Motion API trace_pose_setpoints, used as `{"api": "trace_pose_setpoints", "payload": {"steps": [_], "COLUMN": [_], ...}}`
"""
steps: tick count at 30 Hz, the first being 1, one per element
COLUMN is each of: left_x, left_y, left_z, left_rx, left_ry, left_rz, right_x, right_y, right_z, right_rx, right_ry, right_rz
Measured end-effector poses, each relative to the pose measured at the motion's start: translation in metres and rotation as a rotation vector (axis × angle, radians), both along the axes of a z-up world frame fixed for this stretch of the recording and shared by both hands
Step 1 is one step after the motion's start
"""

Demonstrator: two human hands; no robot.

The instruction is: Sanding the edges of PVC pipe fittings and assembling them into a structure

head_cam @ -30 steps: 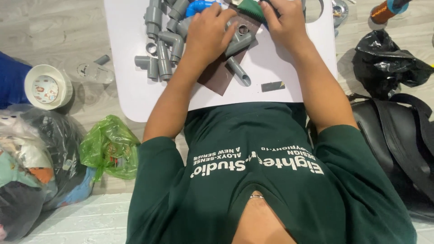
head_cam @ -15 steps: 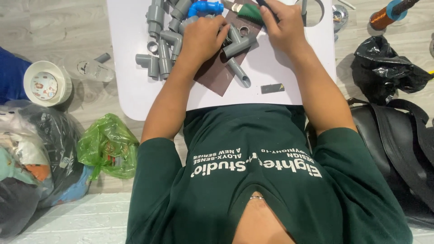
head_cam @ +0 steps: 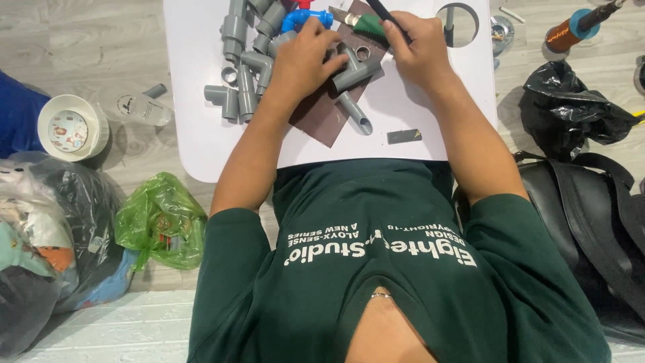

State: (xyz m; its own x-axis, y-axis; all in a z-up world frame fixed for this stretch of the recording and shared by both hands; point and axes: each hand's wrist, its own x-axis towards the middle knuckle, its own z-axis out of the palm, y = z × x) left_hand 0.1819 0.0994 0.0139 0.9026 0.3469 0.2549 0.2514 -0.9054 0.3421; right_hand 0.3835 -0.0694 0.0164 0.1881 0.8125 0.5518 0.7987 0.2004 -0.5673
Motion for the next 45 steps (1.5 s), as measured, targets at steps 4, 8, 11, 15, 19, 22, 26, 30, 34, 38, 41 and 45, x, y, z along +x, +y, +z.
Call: {"api": "trace_pose_setpoints", "payload": {"steps": [4, 8, 11, 15, 19, 22, 26, 30, 34, 38, 41, 45], "left_x": [0.003, 0.002, 0.003, 0.002, 0.003, 0.003, 0.005, 0.008, 0.005, 0.001, -0.001, -0.001], "left_y": [-0.003, -0.005, -0.007, -0.011, -0.009, 0.001, 0.014, 0.014, 0.013, 0.016, 0.017, 0.015], "left_z": [-0.008, -0.003, -0.003, 0.003, 0.005, 0.000, -0.014, -0.027, -0.019, -0.017, -0.012, -0.003], "left_rx": [0.062, 0.108, 0.110, 0.146, 0.150, 0.182, 0.062, 0.165, 0.139, 0.125, 0.162, 0.106], "left_ry": [-0.079, -0.110, -0.114, -0.118, -0.149, -0.303, -0.234, -0.221, -0.155, -0.044, 0.027, 0.084], "left_rz": [-0.049, -0.205, -0.257, -0.250, -0.133, 0.093, 0.171, 0.160, 0.167, 0.254, 0.263, 0.244], "right_x": [0.001, 0.002, 0.002, 0.002, 0.003, 0.005, 0.006, 0.005, 0.004, 0.005, 0.005, 0.005], "right_y": [0.001, 0.001, 0.000, -0.001, 0.000, -0.001, -0.001, -0.002, -0.001, 0.000, 0.000, -0.001], "right_z": [-0.001, -0.002, -0.001, -0.003, -0.006, -0.009, -0.009, -0.008, -0.008, -0.009, -0.010, -0.012], "right_rx": [-0.009, 0.011, 0.013, 0.006, 0.003, -0.013, -0.006, -0.028, -0.002, -0.004, -0.007, -0.029], "right_ry": [-0.027, -0.049, -0.049, -0.028, -0.034, -0.029, -0.020, -0.023, -0.043, -0.029, -0.019, -0.012], "right_rz": [0.006, 0.006, 0.007, 0.007, -0.011, -0.041, -0.031, -0.026, -0.026, -0.022, -0.019, -0.031]}}
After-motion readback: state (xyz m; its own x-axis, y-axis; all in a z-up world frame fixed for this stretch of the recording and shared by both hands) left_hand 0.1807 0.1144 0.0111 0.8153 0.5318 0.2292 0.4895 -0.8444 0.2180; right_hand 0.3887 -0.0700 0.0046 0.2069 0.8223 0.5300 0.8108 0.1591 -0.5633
